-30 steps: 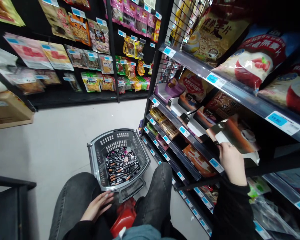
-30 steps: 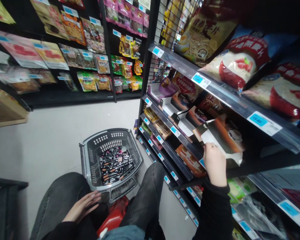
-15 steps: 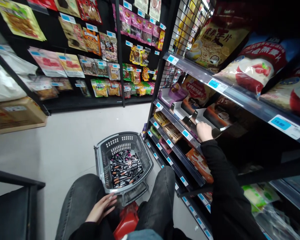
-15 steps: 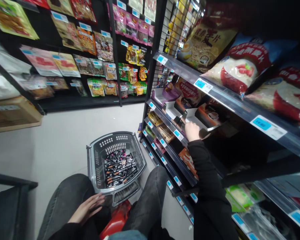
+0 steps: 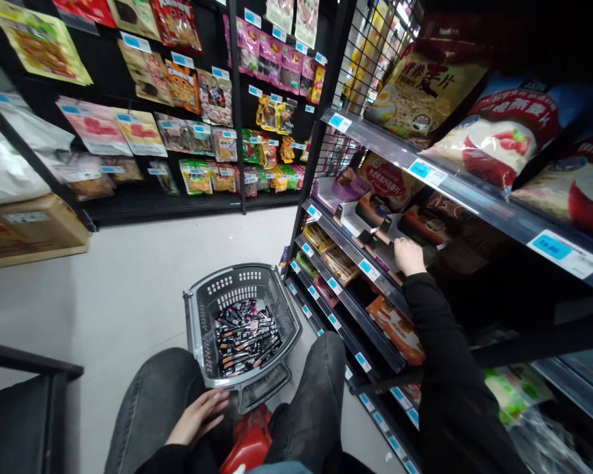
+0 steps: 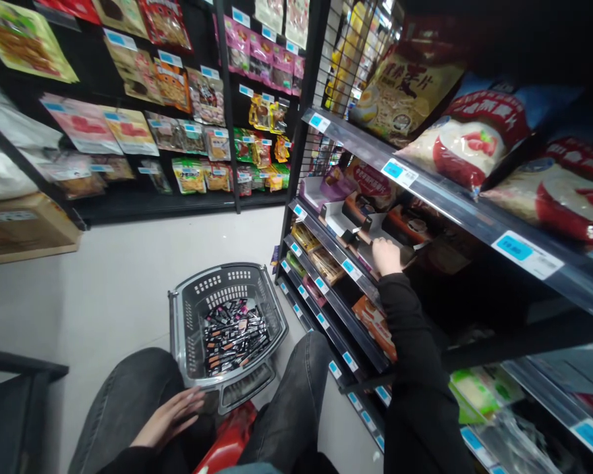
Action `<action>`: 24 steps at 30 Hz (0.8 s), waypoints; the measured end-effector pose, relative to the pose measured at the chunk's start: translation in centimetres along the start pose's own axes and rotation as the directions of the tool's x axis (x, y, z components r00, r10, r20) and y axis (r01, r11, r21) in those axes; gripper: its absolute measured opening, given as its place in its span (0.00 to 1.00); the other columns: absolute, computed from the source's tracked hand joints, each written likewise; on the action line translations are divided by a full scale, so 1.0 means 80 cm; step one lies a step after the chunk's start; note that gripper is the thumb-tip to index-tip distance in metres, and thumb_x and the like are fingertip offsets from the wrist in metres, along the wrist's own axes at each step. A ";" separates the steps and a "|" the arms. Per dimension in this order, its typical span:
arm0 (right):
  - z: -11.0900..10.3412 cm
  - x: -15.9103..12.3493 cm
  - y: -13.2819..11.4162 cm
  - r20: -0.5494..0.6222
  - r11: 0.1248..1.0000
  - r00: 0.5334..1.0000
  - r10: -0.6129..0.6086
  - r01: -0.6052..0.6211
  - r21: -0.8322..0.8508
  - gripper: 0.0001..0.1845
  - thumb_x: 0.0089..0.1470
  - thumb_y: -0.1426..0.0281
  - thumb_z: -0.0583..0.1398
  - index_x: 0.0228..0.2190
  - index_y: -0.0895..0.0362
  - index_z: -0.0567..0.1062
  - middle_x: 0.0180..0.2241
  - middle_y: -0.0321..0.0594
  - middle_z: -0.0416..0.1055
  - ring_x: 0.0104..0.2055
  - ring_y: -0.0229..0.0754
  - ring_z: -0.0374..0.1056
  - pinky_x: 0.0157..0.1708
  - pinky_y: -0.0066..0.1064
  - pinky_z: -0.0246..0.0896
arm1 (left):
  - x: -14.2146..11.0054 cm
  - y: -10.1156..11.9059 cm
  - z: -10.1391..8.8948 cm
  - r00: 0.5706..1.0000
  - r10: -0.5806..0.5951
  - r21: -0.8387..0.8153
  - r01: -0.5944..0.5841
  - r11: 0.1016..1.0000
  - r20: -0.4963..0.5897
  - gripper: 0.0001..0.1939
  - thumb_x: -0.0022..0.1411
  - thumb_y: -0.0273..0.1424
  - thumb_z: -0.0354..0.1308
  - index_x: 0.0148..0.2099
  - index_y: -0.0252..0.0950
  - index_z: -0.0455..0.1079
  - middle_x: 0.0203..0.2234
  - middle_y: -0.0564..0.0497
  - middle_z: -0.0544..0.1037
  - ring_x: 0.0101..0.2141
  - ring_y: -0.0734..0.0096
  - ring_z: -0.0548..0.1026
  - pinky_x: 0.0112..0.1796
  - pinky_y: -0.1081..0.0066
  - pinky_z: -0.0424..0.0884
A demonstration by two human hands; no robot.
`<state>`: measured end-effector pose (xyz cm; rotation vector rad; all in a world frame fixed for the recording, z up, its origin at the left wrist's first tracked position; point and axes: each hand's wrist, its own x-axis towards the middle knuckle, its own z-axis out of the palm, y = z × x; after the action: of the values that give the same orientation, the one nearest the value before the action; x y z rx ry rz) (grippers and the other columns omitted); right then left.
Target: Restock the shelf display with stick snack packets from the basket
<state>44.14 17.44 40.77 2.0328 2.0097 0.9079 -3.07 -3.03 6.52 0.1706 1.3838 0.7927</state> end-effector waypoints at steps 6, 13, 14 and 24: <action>0.012 -0.002 0.001 -0.023 0.998 0.998 -0.051 0.050 -0.035 0.11 0.56 0.78 0.46 0.34 0.64 0.68 0.33 0.53 0.68 0.35 0.46 0.68 0.29 0.29 0.57 | -0.013 0.007 0.007 1.000 0.021 0.040 -0.021 0.999 0.009 0.16 0.44 0.28 0.65 0.39 0.34 0.70 0.45 0.39 0.75 0.49 0.51 0.69 0.45 0.58 0.70; 0.028 -0.001 0.032 0.041 1.000 0.999 -0.028 0.028 0.008 0.12 0.57 0.76 0.46 0.38 0.64 0.67 0.35 0.52 0.69 0.34 0.43 0.68 0.31 0.29 0.57 | -0.009 0.006 0.005 1.000 0.016 0.039 -0.017 0.999 0.019 0.15 0.46 0.27 0.63 0.40 0.34 0.69 0.47 0.38 0.73 0.49 0.51 0.69 0.44 0.58 0.70; 0.031 -0.001 0.036 0.058 0.999 0.998 -0.026 0.025 0.024 0.12 0.57 0.76 0.46 0.38 0.64 0.67 0.35 0.52 0.69 0.35 0.43 0.68 0.32 0.30 0.57 | -0.006 0.004 0.003 1.000 0.013 0.038 -0.013 0.999 0.014 0.15 0.47 0.26 0.63 0.40 0.34 0.69 0.47 0.38 0.73 0.49 0.51 0.69 0.44 0.58 0.70; 0.005 -0.021 0.022 -0.130 0.993 0.988 0.083 -0.071 0.093 0.14 0.56 0.65 0.52 0.38 0.63 0.69 0.40 0.54 0.66 0.47 0.53 0.58 0.43 0.42 0.52 | 0.013 -0.009 -0.009 0.999 0.032 0.028 -0.033 0.999 0.009 0.16 0.46 0.28 0.64 0.41 0.35 0.70 0.44 0.40 0.75 0.47 0.53 0.71 0.43 0.60 0.71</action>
<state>46.02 15.80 40.80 2.1643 2.0863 1.0129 -3.45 -3.16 5.17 0.2187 1.3880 0.7987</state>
